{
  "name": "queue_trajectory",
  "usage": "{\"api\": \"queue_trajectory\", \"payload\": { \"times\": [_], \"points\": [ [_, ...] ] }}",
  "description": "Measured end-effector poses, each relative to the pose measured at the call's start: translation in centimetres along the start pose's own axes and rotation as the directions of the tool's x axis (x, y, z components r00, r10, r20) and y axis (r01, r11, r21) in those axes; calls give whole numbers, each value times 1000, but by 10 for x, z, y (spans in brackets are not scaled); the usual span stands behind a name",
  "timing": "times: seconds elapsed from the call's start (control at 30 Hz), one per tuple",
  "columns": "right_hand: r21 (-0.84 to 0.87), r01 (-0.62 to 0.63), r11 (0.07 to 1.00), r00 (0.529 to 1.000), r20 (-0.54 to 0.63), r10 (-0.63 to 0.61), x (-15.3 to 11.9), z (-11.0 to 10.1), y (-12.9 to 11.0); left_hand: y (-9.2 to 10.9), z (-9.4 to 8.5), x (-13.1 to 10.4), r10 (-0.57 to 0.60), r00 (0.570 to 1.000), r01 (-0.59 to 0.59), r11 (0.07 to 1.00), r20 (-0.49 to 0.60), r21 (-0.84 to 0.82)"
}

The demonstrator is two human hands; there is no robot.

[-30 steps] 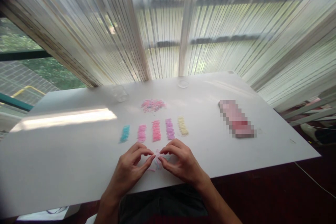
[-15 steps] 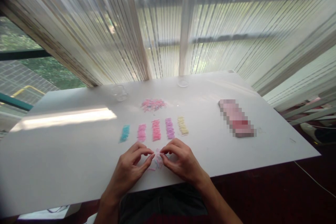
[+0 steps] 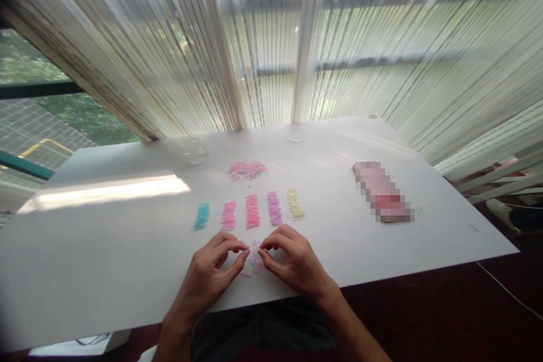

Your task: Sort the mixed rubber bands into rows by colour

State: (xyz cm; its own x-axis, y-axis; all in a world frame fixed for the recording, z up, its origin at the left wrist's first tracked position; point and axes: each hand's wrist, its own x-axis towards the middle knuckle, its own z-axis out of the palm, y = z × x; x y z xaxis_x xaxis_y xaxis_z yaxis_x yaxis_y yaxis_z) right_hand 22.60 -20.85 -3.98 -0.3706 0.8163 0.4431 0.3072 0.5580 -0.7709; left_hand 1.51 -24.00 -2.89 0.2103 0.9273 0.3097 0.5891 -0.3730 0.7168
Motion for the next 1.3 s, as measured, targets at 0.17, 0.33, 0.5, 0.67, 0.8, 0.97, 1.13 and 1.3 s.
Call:
{"api": "queue_trajectory", "payload": {
  "times": [0.17, 0.33, 0.5, 0.67, 0.8, 0.97, 1.13, 1.3],
  "points": [
    [-5, 4, 1000, 1000, -8, -4, 0, 0, 0, 0, 0, 1, -4, 1000, 4, 1000, -1, 3],
    [-12, -2, 1000, 1000, -15, 1, 0, 0, -1, -1, 1, 0, -10, 1000, 10, 1000, 1, -5],
    [-18, -1, 1000, 1000, -20, 0, 0, 1, -1, 0, 1, 0, -4, 1000, 4, 1000, -4, -11],
    [-19, 1, 1000, 1000, -26, -2, 0, 0, 0, -1, 2, 0, 11, 1000, -11, 1000, -15, -7],
    [-11, -13, 1000, 1000, -18, 13, 0, -1, -4, -2, 2, 1, 29, 999, -29, 999, -22, -18],
    [-40, -39, 998, 999, 6, 40, 1, -7, -9, -2, 2, 1, 21, 1000, -21, 999, -1, -35],
    [-179, -147, 973, 988, -63, 138, 5, -39, 6, -5, 1, -2, 6, 1000, -6, 1000, -9, -17],
    [-329, -218, 919, 976, -96, 198, 10, -74, 34, -9, 1, -5, -21, 1000, 20, 1000, -15, -12]
  ]
}}
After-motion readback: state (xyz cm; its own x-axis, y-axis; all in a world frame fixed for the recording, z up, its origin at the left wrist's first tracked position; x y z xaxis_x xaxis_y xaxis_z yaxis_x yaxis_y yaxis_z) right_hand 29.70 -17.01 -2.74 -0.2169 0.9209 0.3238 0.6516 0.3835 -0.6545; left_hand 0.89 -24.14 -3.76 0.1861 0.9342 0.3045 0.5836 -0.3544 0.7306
